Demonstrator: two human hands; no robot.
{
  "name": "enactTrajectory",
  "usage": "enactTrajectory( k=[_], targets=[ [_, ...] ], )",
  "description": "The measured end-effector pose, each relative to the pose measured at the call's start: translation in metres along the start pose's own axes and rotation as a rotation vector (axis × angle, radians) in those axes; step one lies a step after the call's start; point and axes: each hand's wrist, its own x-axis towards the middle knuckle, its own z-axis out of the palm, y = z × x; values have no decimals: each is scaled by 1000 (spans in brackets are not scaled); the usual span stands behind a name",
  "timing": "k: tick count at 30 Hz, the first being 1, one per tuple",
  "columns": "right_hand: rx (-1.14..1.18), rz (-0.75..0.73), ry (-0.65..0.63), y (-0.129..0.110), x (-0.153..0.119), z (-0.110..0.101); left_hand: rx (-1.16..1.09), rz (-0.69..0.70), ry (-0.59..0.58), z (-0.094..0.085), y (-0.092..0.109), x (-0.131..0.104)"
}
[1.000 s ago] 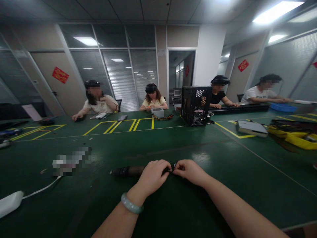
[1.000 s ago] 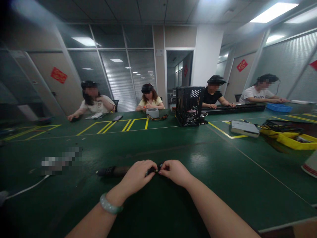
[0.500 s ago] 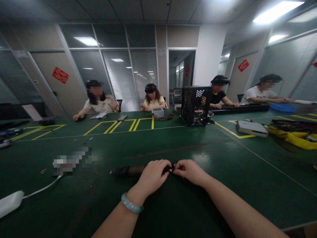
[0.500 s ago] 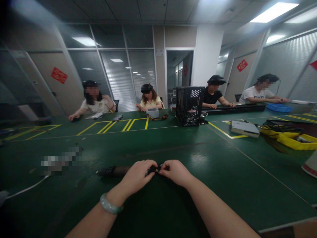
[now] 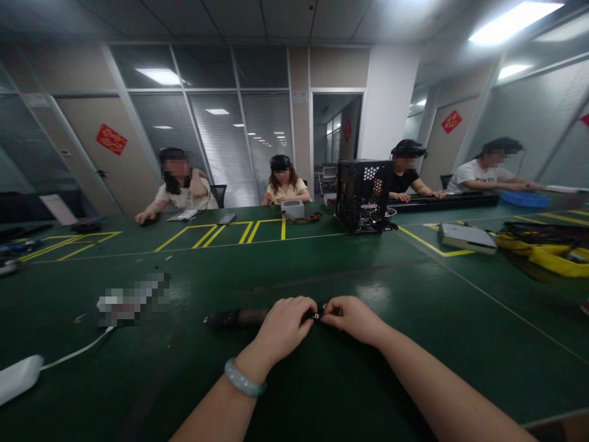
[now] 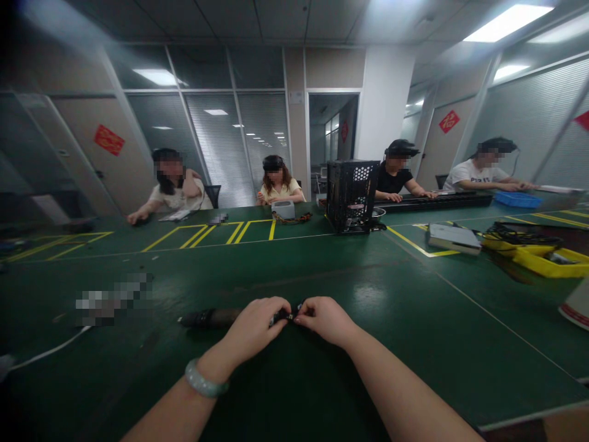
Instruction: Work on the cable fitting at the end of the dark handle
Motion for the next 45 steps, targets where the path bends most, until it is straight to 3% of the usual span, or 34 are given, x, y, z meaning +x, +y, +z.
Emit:
enactTrajectory(
  k=[45],
  targets=[
    [-4,20,-10,-1,0,-1,-7,-49,-45,-6,4,-1]
  ],
)
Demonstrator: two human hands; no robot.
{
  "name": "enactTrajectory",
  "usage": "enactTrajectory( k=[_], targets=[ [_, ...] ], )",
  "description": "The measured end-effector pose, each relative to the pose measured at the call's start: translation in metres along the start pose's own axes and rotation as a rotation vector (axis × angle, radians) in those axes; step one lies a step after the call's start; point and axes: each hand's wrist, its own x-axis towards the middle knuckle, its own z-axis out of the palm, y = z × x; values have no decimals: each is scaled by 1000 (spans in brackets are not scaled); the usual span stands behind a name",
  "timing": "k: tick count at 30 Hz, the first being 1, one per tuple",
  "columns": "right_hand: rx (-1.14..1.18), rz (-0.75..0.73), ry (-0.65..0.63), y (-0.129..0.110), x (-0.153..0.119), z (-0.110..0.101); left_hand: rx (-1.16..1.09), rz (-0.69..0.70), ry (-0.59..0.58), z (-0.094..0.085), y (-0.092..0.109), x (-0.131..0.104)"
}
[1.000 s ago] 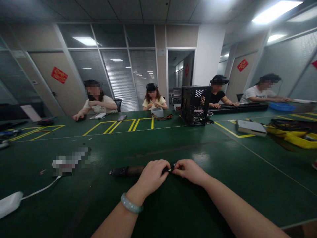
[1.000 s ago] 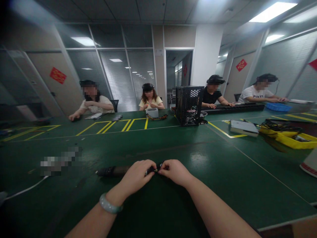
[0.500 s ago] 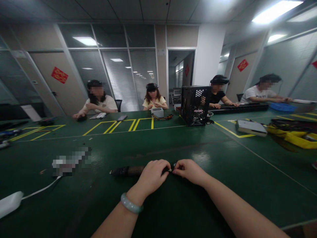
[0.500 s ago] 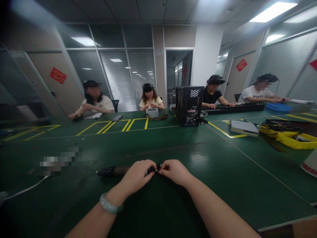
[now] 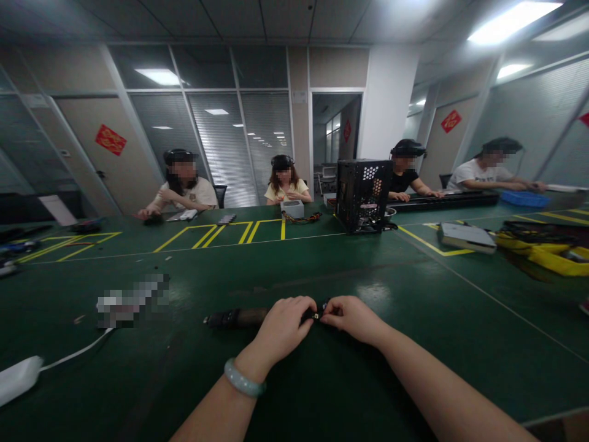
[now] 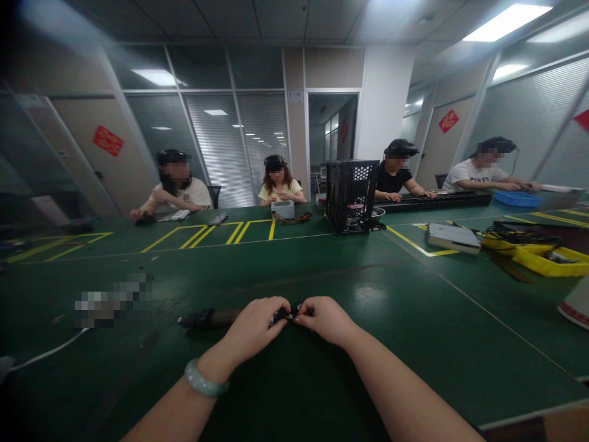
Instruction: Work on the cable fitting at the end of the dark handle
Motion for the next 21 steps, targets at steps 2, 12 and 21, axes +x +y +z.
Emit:
enactTrajectory(
  k=[2,12,21],
  targets=[
    [2,-2,-6,0,0,0,-4,1,-10,-1,1,0],
    [-35,-16,0,-3,-1,-2,-20,-2,31,1,0,0],
    [-25,-26,5,-3,-1,-2,-10,24,14,2,-2,1]
  ],
)
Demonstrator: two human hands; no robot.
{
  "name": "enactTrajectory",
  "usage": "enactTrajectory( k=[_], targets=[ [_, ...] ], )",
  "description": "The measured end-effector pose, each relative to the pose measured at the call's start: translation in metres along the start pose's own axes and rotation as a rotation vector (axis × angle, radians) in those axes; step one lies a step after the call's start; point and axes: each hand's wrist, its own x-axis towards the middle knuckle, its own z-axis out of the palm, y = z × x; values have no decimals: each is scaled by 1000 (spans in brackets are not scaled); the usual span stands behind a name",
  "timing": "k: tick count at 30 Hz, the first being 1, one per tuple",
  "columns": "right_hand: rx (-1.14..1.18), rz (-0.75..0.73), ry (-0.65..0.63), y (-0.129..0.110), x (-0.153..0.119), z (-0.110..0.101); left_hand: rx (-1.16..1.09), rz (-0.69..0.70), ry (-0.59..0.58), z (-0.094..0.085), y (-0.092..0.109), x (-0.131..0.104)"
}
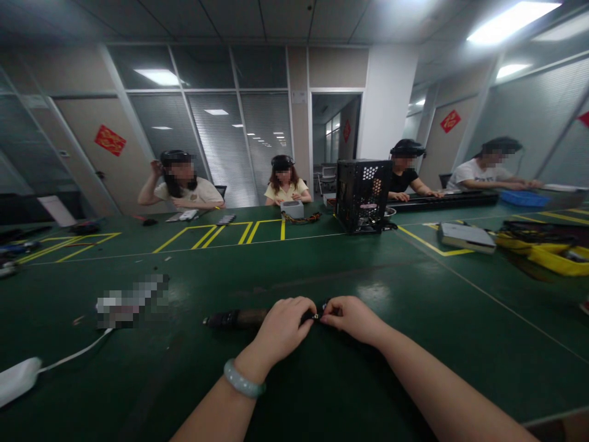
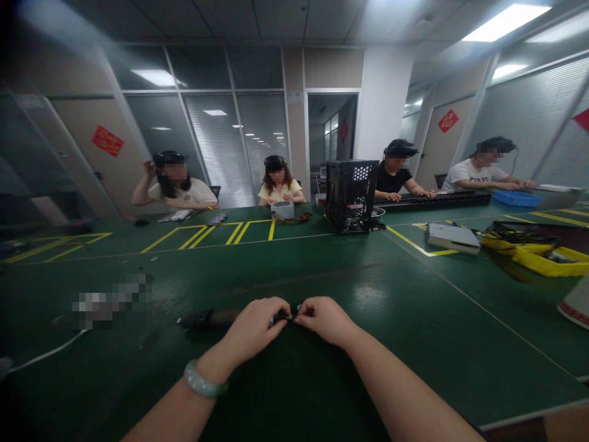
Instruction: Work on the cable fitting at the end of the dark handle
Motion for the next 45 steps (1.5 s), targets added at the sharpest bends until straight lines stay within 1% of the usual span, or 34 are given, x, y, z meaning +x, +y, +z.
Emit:
enactTrajectory(
  k=[11,27,33,36,45],
  targets=[
    [5,16,-4,0,0,0,14,-44,-40,-3,4,-1],
    [18,21,-12,1,1,1,37,-14,-34,-3,4,0],
    [12,26,-13,1,1,0,6,13,10,0,-1,-1],
    [13,22,-12,0,0,-1,-9,22,14,0,-1,0],
    [15,25,-4,1,0,0,-5,-16,-7,-3,2,-2]
  ],
)
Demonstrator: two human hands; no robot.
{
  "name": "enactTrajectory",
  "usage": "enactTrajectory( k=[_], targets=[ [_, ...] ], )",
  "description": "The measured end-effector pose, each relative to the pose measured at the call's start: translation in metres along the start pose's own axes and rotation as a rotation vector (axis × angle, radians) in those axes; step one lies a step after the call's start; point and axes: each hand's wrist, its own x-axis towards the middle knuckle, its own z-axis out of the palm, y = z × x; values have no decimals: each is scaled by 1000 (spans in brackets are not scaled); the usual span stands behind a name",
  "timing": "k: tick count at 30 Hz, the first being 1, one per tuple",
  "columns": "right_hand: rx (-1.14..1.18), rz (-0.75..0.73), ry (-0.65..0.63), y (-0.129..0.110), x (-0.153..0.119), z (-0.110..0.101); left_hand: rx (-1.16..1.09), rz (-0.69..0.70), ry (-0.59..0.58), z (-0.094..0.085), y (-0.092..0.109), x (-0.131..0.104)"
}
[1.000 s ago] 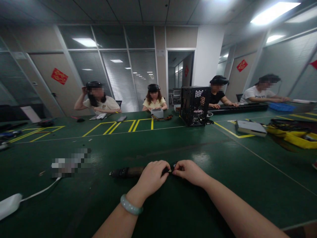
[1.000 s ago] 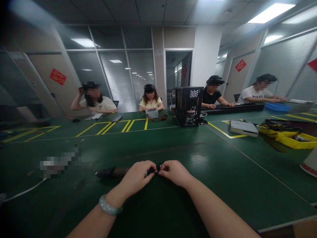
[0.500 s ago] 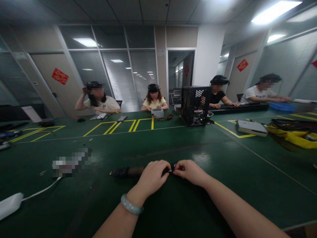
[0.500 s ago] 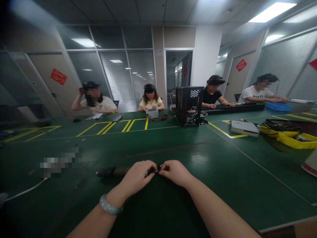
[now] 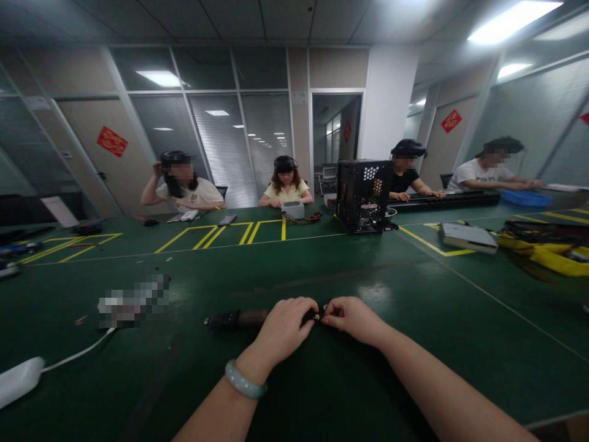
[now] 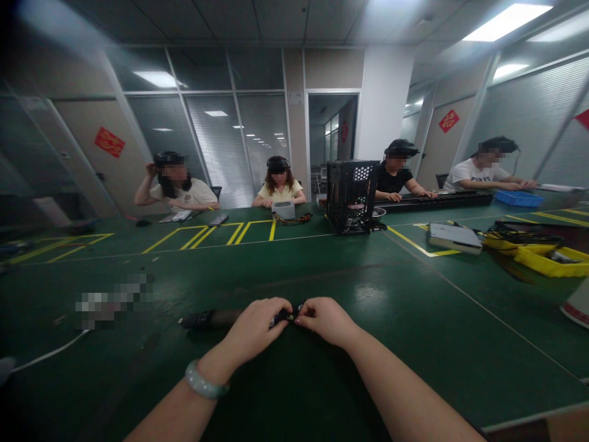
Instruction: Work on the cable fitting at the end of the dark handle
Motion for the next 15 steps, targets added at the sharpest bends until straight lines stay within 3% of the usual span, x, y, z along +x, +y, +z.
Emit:
enactTrajectory(
  k=[15],
  targets=[
    [0,-28,7,3,1,1,28,28,15,4,-3,3]
  ],
)
